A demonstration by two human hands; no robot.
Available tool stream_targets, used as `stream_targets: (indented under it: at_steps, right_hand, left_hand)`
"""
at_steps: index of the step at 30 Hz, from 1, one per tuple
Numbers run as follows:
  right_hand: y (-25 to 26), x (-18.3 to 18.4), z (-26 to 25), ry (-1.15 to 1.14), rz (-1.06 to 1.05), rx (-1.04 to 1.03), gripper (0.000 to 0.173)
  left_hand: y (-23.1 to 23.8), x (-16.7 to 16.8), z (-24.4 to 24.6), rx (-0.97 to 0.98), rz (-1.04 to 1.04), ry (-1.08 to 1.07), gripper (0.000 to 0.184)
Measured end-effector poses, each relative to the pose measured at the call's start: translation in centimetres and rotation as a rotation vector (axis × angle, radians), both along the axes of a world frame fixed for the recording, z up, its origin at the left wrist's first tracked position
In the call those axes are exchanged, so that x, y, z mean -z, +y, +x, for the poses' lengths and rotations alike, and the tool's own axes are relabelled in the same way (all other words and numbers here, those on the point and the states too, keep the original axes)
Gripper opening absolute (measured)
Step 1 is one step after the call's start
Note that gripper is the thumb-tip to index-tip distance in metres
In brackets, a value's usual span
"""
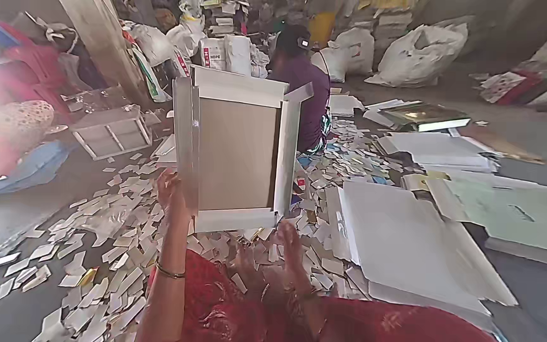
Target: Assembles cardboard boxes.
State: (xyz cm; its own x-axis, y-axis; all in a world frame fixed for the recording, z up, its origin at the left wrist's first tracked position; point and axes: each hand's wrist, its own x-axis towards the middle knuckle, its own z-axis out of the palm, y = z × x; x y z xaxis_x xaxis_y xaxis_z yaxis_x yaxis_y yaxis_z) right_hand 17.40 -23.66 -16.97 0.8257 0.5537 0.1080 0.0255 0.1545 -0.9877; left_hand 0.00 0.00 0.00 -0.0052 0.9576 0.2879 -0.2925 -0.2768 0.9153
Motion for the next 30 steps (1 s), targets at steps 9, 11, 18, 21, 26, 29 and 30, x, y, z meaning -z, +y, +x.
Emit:
stream_targets:
  at_steps: [9,11,18,21,26,29,30]
  right_hand:
    - [-7.2,-6.5,8.0,0.156,0.154,0.006,0.068]
    - [-7.3,-7.1,7.4,0.088,0.066,0.038,0.058]
    - [-6.7,-8.8,5.7,0.023,-0.037,0.079,0.058]
    - [-7.2,-9.9,5.6,-0.148,-0.093,0.022,0.071]
    - [-6.2,-10.4,4.4,-0.279,-0.087,0.282,0.042]
    - [-5.7,-11.6,2.6,-0.337,-0.108,0.300,0.037]
    - [-5.6,-12.0,2.1,-0.367,-0.117,0.290,0.037]
  left_hand:
    - [-2.5,9.8,3.6,0.399,-0.403,0.015,0.043]
    - [-2.6,10.9,3.7,0.422,-0.393,0.016,0.044]
    - [-2.5,11.3,3.1,0.393,-0.302,-0.023,0.044]
    - [-2.6,11.5,3.2,0.418,-0.277,-0.006,0.044]
    - [-2.8,12.0,3.6,0.456,-0.131,0.139,0.047]
    - [-3.4,11.7,3.9,0.435,-0.071,0.315,0.077]
    - [-3.7,11.7,4.1,0.422,-0.054,0.340,0.092]
